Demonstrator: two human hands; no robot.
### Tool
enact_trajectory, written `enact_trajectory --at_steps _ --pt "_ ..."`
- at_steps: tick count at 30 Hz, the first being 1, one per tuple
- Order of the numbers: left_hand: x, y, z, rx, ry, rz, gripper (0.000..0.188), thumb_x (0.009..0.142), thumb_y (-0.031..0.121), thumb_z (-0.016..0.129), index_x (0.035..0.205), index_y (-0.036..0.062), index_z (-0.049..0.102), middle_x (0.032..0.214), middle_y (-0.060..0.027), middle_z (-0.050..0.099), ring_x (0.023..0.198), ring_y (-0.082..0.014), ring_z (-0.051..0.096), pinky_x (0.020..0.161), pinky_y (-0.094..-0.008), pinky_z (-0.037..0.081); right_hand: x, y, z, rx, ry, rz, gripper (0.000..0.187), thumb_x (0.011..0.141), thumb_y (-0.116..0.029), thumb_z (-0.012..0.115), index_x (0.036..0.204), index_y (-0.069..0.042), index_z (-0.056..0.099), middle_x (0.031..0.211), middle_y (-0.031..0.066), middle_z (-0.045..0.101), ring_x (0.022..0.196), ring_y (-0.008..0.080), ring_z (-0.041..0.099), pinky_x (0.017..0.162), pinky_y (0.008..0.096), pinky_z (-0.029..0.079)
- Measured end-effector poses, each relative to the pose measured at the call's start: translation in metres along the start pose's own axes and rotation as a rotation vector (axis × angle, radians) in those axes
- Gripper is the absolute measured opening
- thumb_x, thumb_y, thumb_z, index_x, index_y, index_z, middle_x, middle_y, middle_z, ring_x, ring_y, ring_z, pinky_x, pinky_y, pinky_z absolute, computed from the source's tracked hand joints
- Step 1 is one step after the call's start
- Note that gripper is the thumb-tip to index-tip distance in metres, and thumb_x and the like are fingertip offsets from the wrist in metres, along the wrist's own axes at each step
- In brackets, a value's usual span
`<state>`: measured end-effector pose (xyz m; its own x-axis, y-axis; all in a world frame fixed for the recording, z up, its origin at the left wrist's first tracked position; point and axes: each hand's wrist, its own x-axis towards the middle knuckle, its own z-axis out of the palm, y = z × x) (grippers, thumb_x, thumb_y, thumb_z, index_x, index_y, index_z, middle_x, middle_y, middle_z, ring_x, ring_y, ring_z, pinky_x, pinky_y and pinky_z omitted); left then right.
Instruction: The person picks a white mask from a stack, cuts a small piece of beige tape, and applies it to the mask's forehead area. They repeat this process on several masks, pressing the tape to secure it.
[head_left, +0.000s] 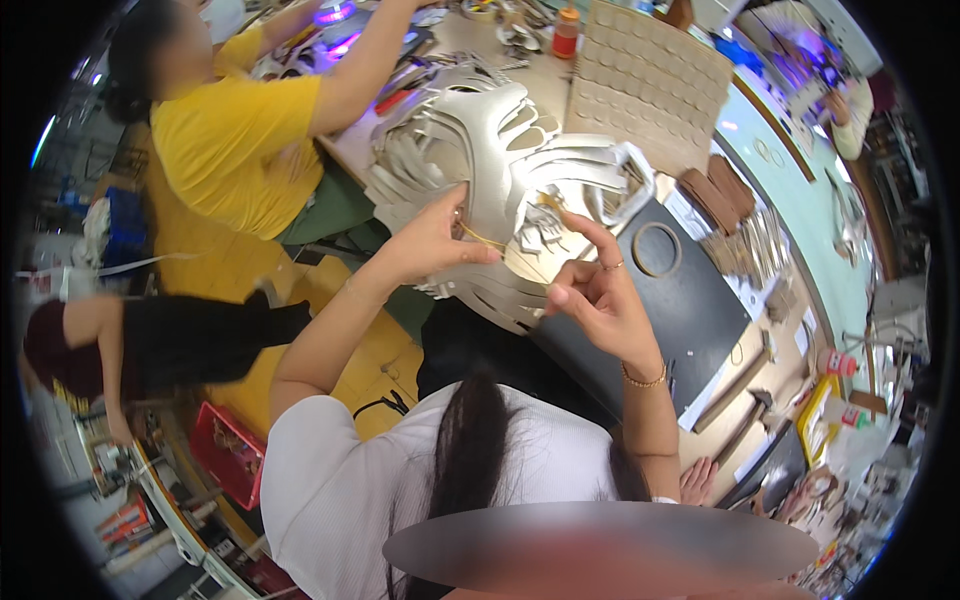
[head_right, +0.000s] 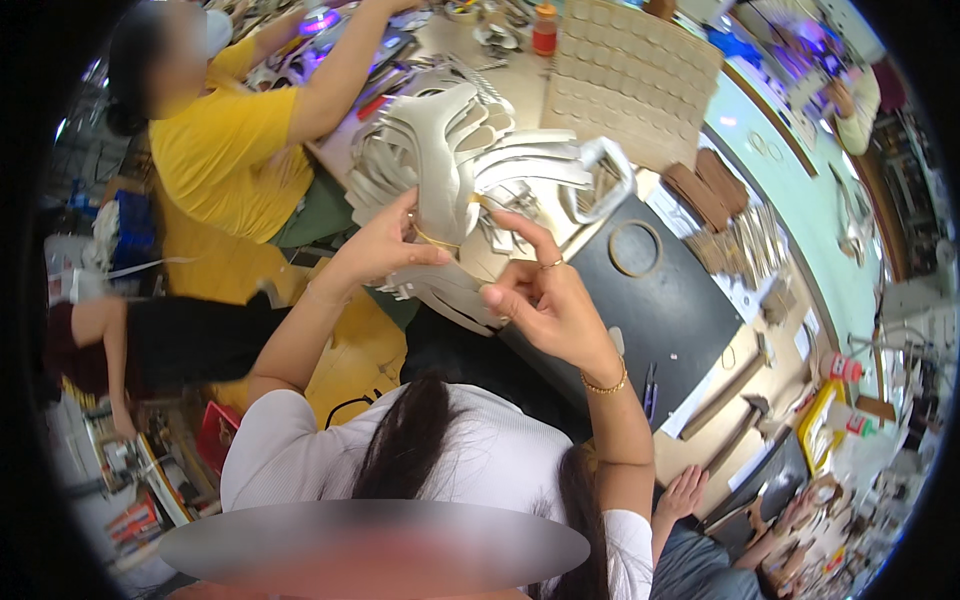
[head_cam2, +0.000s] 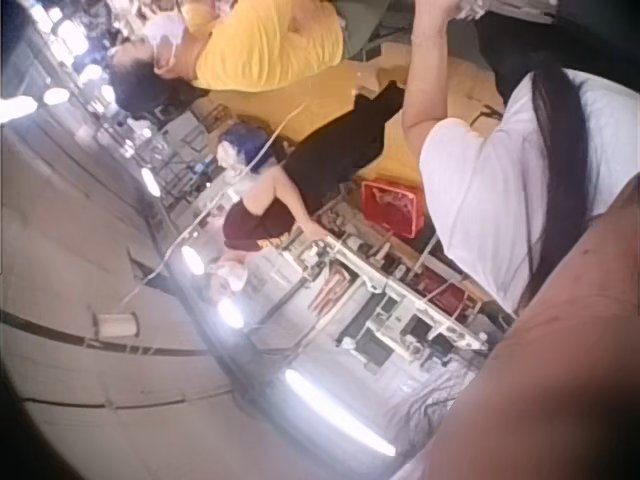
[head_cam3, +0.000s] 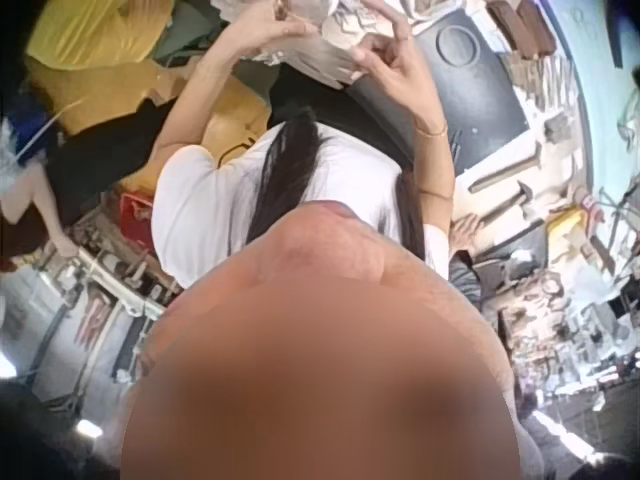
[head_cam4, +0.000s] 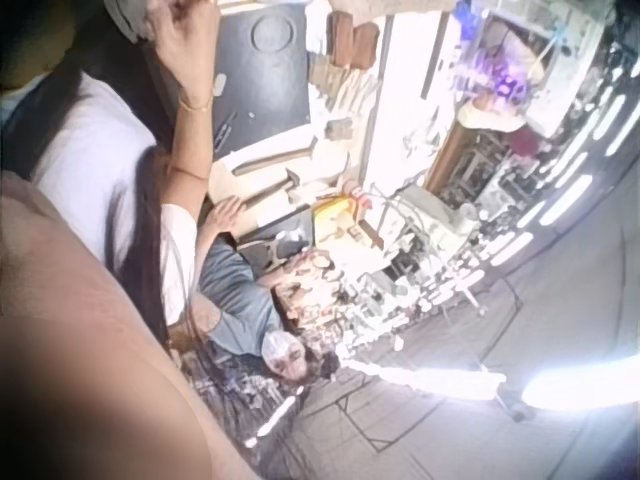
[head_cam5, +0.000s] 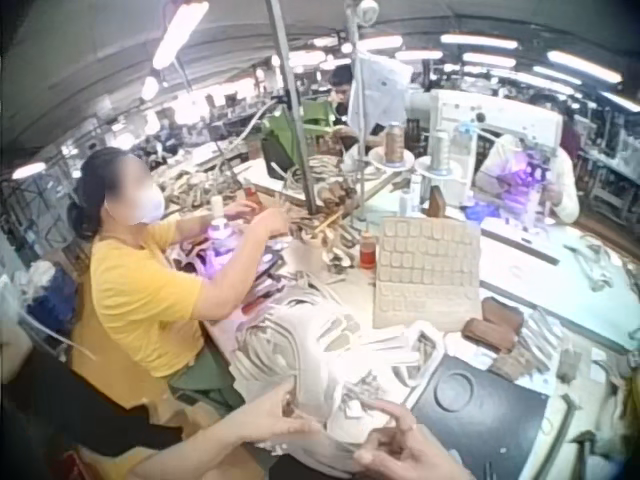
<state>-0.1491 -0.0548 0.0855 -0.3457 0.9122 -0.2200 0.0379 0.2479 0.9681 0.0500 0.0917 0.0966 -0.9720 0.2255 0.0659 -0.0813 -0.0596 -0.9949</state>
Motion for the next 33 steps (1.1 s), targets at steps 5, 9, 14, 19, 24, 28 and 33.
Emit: enact_trajectory --at_steps 5,9,14,19,24,28,33 --pt "-0.006 0.024 0.029 0.866 0.000 0.063 0.064 0.074 0.008 0.071 0.130 0.0032 0.042 0.101 -0.0172 0.064 0.091 -0.0348 0.062 0.077 -0.0427 0.049 0.016 -0.040 -0.011 0.048 -0.161 -0.378 0.067 0.096 -0.030 0.053 0.147 -0.024 0.009 0.125 0.0296 0.051 0.061 0.0184 0.065 0.048 0.0216 0.050" --pt "-0.016 0.039 0.042 1.092 0.101 0.349 0.051 0.076 0.005 0.059 0.126 0.0097 0.053 0.082 -0.0116 0.061 0.075 -0.0325 0.060 0.068 -0.0438 0.045 0.034 -0.077 -0.034 -0.003 -0.181 -0.391 0.066 0.099 -0.035 0.044 0.148 -0.027 0.001 0.133 0.0338 0.042 0.054 0.0182 0.066 0.038 0.0199 0.049" --pt "-0.024 0.050 0.042 1.372 0.158 0.468 0.048 0.080 0.005 0.051 0.126 0.0148 0.055 0.082 -0.0072 0.059 0.080 -0.0223 0.059 0.071 -0.0342 0.040 0.036 -0.093 -0.051 0.028 -0.234 -0.378 0.060 0.101 -0.040 0.032 0.149 -0.024 -0.001 0.135 0.0372 0.036 0.049 0.0179 0.065 0.034 0.0204 0.048" --pt "-0.023 0.044 0.028 1.355 0.309 0.560 0.041 0.076 0.004 0.056 0.116 0.0106 0.058 0.085 -0.0092 0.059 0.084 -0.0257 0.057 0.072 -0.0350 0.040 0.035 -0.074 -0.086 0.480 -0.082 -0.293 0.054 0.101 -0.046 0.026 0.147 -0.026 0.006 0.136 0.0311 0.039 0.052 0.0193 0.066 0.031 0.0169 0.044" --pt "-0.029 0.021 0.022 0.681 0.234 0.239 0.028 0.074 0.007 0.072 0.098 0.0003 0.060 0.090 -0.0087 0.063 0.086 -0.0244 0.060 0.075 -0.0358 0.045 0.014 -0.013 -0.092 0.673 0.198 -0.103 0.052 0.101 -0.048 0.024 0.146 -0.022 0.016 0.134 0.0340 0.041 0.039 0.0092 0.051 0.026 0.0126 0.031" --pt "-0.025 0.017 0.021 -0.270 -0.020 -0.045 0.041 0.071 0.010 0.080 0.105 0.0009 0.059 0.098 -0.0063 0.065 0.097 -0.0152 0.061 0.086 -0.0296 0.047 -0.005 0.028 -0.075 0.799 0.303 0.003 0.046 0.103 -0.041 0.027 0.144 -0.019 0.025 0.113 0.0206 0.058 0.035 0.0003 0.032 0.029 0.0124 0.022" --pt "-0.016 0.028 0.024 -0.570 0.005 0.010 0.063 0.067 0.004 0.080 0.121 0.0021 0.048 0.109 -0.0112 0.061 0.100 -0.0197 0.061 0.091 -0.0331 0.046 -0.029 0.039 -0.057 0.227 0.450 0.086 0.047 0.099 -0.026 0.049 0.140 -0.009 0.033 0.091 0.0116 0.065 0.043 0.0008 0.037 0.038 0.0148 0.030"
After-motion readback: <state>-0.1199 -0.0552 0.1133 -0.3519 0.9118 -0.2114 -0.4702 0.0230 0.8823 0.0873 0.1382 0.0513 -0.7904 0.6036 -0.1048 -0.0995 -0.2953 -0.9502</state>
